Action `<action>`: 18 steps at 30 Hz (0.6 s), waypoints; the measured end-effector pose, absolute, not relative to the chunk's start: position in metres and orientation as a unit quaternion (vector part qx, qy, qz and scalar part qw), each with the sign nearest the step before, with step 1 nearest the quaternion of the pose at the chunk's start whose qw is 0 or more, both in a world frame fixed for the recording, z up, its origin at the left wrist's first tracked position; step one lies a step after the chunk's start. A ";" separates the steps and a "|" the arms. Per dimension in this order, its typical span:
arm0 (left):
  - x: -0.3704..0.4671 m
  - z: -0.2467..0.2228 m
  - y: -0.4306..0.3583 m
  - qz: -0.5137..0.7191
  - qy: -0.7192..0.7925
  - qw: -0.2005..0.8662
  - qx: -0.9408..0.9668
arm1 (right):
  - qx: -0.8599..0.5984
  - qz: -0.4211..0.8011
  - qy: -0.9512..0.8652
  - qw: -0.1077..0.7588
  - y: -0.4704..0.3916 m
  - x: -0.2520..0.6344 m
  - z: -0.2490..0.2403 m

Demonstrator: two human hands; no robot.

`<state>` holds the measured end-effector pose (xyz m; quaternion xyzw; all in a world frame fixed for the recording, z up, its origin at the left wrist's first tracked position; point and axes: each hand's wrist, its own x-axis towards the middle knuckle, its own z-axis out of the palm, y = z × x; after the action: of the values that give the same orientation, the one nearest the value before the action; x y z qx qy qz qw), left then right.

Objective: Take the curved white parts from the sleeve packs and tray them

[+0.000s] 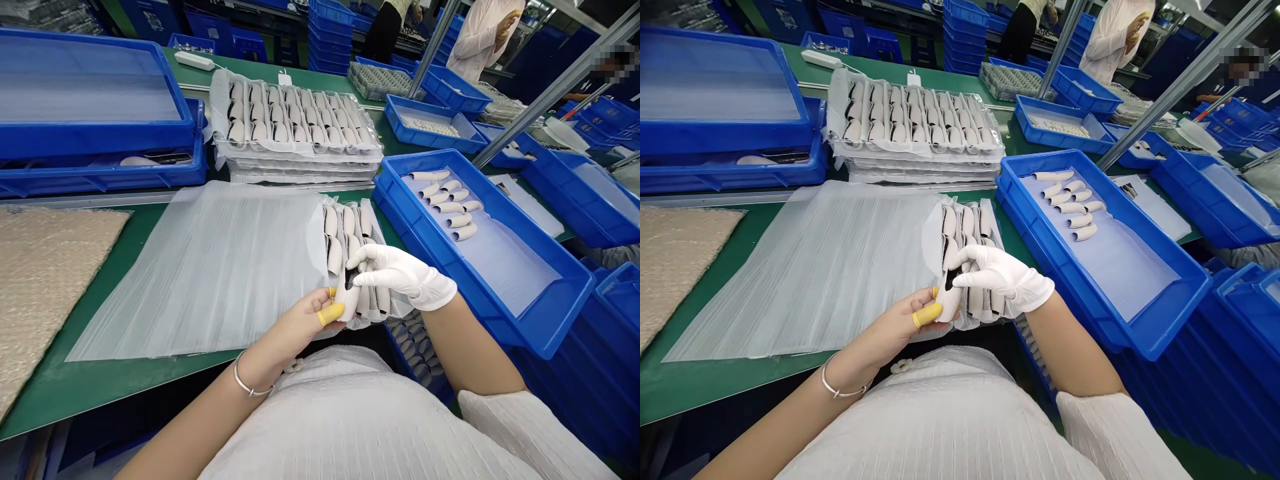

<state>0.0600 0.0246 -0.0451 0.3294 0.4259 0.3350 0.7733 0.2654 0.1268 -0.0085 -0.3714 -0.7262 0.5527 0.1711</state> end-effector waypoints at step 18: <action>0.062 -0.054 0.031 0.369 0.462 0.731 0.341 | -0.325 0.282 -0.874 0.227 0.110 0.253 -0.013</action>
<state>0.0618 0.0308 -0.0536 0.3407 0.4617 0.3690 0.7312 0.2528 0.1095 -0.0127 -0.3252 -0.8736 0.2820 0.2269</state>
